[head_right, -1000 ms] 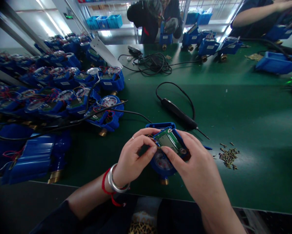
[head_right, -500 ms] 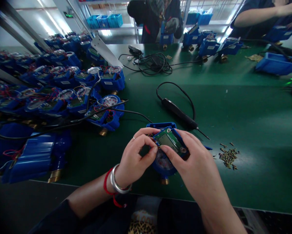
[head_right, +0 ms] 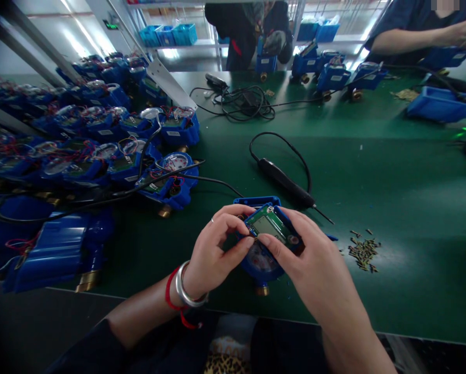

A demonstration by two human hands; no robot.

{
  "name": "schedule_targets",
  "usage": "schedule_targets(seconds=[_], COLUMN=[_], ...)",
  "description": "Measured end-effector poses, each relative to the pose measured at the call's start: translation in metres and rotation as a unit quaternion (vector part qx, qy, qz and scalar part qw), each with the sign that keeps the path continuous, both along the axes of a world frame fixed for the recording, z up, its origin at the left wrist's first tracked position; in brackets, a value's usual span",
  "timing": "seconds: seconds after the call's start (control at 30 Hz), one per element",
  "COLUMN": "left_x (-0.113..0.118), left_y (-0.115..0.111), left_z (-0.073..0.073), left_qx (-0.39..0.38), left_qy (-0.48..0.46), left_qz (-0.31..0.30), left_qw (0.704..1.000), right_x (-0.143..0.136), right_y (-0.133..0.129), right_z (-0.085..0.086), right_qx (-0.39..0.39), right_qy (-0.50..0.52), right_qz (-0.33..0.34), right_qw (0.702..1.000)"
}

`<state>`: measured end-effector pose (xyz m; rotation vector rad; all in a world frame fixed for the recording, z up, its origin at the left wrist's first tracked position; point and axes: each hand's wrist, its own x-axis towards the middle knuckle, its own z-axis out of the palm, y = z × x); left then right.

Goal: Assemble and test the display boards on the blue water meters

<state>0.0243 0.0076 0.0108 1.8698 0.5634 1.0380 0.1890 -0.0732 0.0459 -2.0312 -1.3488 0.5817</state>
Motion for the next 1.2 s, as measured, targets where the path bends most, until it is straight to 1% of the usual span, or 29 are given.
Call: schedule_targets(seconds=[0.17, 0.27, 0.33, 0.4, 0.53, 0.57, 0.63, 0.7, 0.8, 0.93, 1.03, 1.2], left_x=[0.001, 0.001, 0.000, -0.002, -0.003, -0.003, -0.002, 0.000, 0.001, -0.001, -0.003, -0.004], left_y=[0.011, 0.019, 0.025, 0.031, 0.041, 0.043, 0.045, 0.046, 0.046, 0.045, 0.045, 0.045], left_z=[-0.002, 0.000, 0.003, 0.005, 0.007, 0.006, 0.005, 0.003, 0.001, 0.000, 0.000, -0.001], left_qx=[-0.049, -0.097, -0.110, -0.078, 0.049, 0.074, 0.111, 0.132, 0.127, 0.091, 0.086, 0.087], left_qy=[-0.041, -0.047, -0.041, -0.019, 0.033, 0.035, 0.019, -0.004, -0.009, 0.000, 0.019, 0.015], left_qz=[-0.044, -0.084, -0.114, -0.120, -0.063, -0.060, -0.083, -0.120, -0.150, -0.143, -0.138, -0.159], left_qw=[0.997, 0.991, 0.987, 0.990, 0.996, 0.995, 0.990, 0.984, 0.980, 0.986, 0.986, 0.983], right_x=[0.003, 0.009, 0.015, 0.019, 0.022, 0.022, 0.022, 0.022, 0.022, 0.019, 0.017, 0.019], right_y=[0.004, 0.011, 0.017, 0.023, 0.032, 0.034, 0.037, 0.039, 0.042, 0.045, 0.046, 0.045], right_z=[0.001, 0.001, 0.000, 0.000, 0.000, -0.001, -0.003, -0.006, -0.010, -0.012, -0.012, -0.015], right_qx=[-0.006, -0.022, -0.039, -0.043, -0.015, -0.010, -0.003, -0.001, -0.005, -0.015, -0.017, -0.018], right_qy=[0.038, 0.093, 0.143, 0.193, 0.270, 0.292, 0.331, 0.348, 0.343, 0.346, 0.351, 0.369], right_qz=[0.005, 0.008, 0.014, 0.030, 0.061, 0.067, 0.074, 0.076, 0.071, 0.062, 0.064, 0.072], right_qw=[0.999, 0.995, 0.989, 0.980, 0.961, 0.954, 0.941, 0.934, 0.937, 0.936, 0.934, 0.927])
